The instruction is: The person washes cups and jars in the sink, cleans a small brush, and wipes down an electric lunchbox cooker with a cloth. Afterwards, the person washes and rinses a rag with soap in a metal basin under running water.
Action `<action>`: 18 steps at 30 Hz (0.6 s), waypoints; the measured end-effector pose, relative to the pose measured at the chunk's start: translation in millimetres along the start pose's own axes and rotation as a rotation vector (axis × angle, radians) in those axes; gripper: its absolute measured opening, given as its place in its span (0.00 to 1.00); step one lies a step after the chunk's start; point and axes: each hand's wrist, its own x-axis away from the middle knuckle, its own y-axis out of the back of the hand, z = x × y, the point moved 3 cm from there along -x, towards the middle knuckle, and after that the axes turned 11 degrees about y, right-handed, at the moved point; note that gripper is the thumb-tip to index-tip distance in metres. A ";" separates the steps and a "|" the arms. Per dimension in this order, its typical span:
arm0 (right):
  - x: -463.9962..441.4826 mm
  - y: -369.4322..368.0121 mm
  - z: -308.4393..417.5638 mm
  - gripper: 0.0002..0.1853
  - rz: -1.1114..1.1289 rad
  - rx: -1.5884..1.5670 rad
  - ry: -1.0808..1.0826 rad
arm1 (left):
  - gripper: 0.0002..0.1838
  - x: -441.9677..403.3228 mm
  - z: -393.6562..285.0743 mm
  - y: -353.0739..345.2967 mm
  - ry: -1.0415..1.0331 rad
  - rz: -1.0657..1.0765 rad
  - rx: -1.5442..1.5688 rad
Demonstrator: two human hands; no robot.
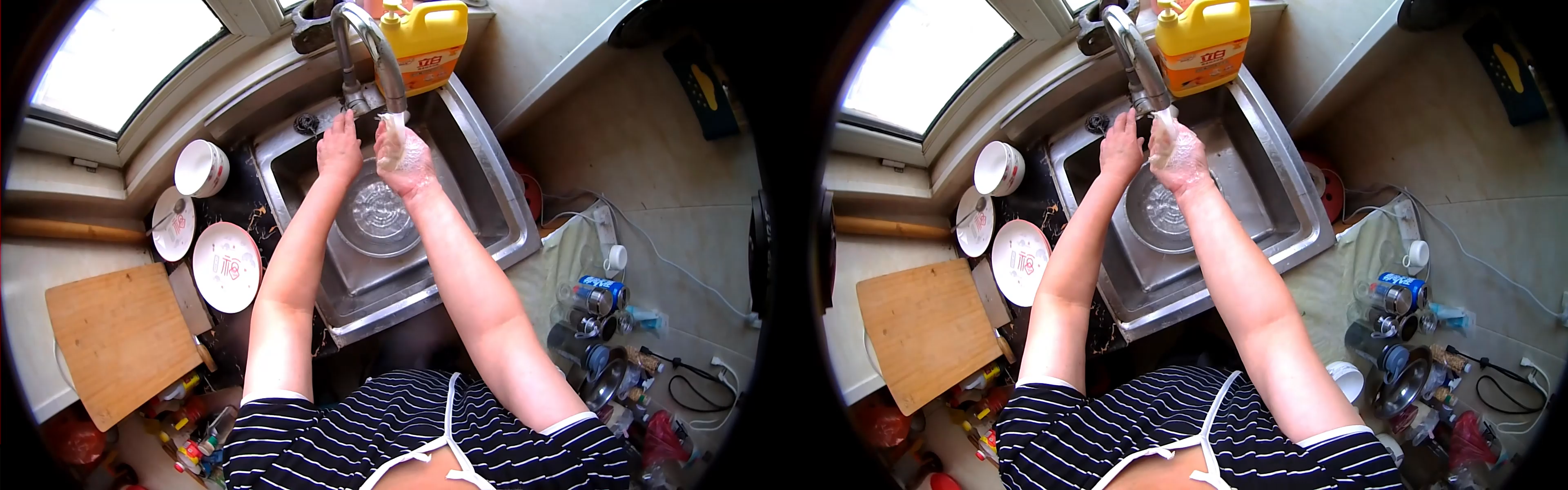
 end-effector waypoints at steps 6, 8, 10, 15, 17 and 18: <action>0.1 -15.2 -0.4 0.21 0.064 0.024 -0.030 | 0.29 -5.2 2.2 -5.6 -0.087 -0.173 -0.220; -0.4 -15.4 1.1 0.24 -0.039 -0.073 -0.011 | 0.18 -17.3 6.8 -4.8 -0.232 -0.264 -0.294; 18.1 -37.2 -2.2 0.18 -0.091 0.054 0.072 | 0.06 -35.0 8.3 6.1 -0.262 -0.316 -0.307; 24.5 -11.3 28.1 0.17 0.175 0.102 -0.083 | 0.08 -55.8 6.5 23.7 -0.086 -0.057 -0.382; 29.4 -11.7 33.9 0.06 -0.044 0.315 0.036 | 0.14 -29.7 -0.4 34.7 -0.108 -0.561 -0.157; 31.2 -3.6 41.5 0.13 -0.015 0.347 0.030 | 0.20 -8.3 -14.1 33.4 -0.003 -0.545 0.060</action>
